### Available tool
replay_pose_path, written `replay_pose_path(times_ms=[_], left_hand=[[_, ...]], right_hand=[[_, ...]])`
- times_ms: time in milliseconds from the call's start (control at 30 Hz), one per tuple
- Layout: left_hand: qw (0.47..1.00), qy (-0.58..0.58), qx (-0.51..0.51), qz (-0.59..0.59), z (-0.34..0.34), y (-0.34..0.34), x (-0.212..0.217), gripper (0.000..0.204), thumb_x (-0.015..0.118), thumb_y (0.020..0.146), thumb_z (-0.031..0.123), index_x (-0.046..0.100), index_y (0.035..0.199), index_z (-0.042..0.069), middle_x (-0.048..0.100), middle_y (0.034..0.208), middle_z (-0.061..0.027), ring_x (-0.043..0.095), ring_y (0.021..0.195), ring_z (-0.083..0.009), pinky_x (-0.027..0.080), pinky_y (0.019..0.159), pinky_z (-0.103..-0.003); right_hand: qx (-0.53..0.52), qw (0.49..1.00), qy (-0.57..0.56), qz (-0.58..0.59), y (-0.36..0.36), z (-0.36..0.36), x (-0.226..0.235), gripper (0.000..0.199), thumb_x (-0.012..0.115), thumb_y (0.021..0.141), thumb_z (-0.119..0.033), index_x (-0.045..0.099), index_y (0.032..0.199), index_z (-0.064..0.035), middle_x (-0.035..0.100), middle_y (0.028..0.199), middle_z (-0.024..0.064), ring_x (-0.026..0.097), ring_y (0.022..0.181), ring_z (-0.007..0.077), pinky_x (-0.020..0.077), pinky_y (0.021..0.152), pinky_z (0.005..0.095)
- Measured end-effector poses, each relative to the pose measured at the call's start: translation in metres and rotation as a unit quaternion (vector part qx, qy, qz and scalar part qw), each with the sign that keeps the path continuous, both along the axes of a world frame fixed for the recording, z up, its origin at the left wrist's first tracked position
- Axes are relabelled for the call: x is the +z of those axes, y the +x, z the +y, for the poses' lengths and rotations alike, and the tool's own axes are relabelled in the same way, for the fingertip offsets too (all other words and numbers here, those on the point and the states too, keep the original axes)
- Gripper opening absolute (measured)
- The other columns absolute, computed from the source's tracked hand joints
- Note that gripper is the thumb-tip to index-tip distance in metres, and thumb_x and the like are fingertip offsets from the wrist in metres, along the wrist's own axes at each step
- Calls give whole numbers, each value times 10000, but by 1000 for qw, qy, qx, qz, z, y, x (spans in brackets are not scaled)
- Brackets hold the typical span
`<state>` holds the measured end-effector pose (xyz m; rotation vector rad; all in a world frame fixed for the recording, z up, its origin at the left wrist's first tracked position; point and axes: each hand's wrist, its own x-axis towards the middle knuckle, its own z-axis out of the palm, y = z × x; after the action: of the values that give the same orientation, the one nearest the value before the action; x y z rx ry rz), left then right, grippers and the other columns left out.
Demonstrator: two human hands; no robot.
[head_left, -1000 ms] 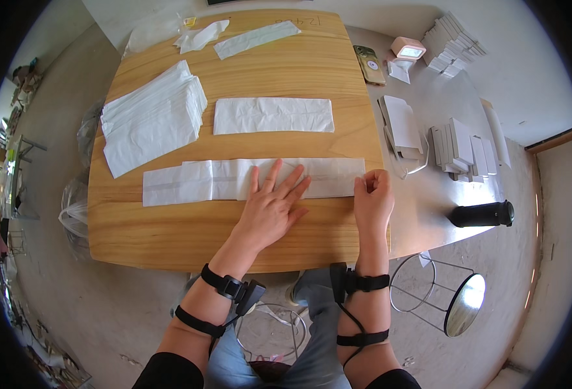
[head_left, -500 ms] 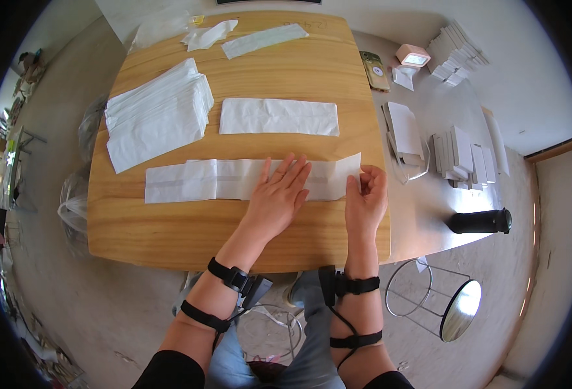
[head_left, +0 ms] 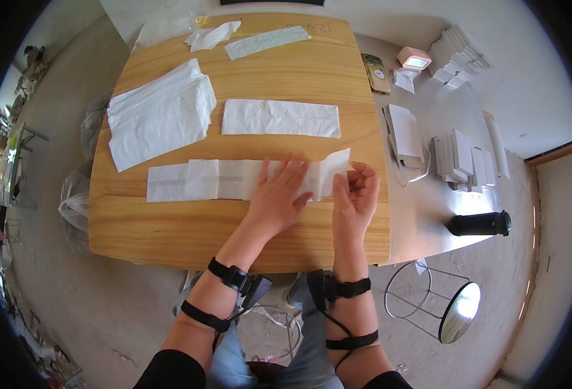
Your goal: Folding long white plastic strips or bags on a wooden table.
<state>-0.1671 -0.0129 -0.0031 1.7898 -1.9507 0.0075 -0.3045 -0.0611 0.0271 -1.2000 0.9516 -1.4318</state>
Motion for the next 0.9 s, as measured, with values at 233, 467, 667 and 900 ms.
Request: replay_pose_path(times_ms=[233, 467, 667, 900], left_hand=[[723, 90, 53, 682, 12, 41, 22, 510, 418, 1039, 432, 512, 1298, 3, 650, 1140, -184, 656, 1019, -260, 532, 900, -374], [624, 119, 71, 769, 22, 62, 28, 563, 403, 1034, 484, 478, 1344, 20, 655, 1019, -137, 657, 881, -195, 550, 764, -318], [794, 90, 158, 581, 22, 65, 2, 470, 671, 917, 193, 517, 1348, 83, 640, 869, -40, 594, 745, -131, 504, 679, -286], [871, 64, 212, 440, 16, 60, 8, 501, 686, 869, 76, 512, 1338, 49, 678, 851, -79, 614, 736, -147, 511, 691, -285]], right_hand=[[33, 988, -22, 150, 40, 24, -1, 266, 663, 867, 0, 561, 1112, -10, 645, 846, 102, 631, 734, 162, 509, 649, 295], [152, 955, -98, 236, 59, 40, 0, 284, 634, 861, 19, 561, 1136, 5, 665, 958, 206, 679, 838, 337, 547, 709, 383], [134, 951, -135, 244, 50, 36, -1, 247, 622, 848, 29, 597, 1093, 3, 667, 975, 191, 670, 858, 350, 545, 738, 392], [17, 912, -112, 394, 4, 2, -14, 283, 617, 855, -15, 610, 1138, -2, 652, 1124, 202, 606, 1096, 364, 501, 898, 410]])
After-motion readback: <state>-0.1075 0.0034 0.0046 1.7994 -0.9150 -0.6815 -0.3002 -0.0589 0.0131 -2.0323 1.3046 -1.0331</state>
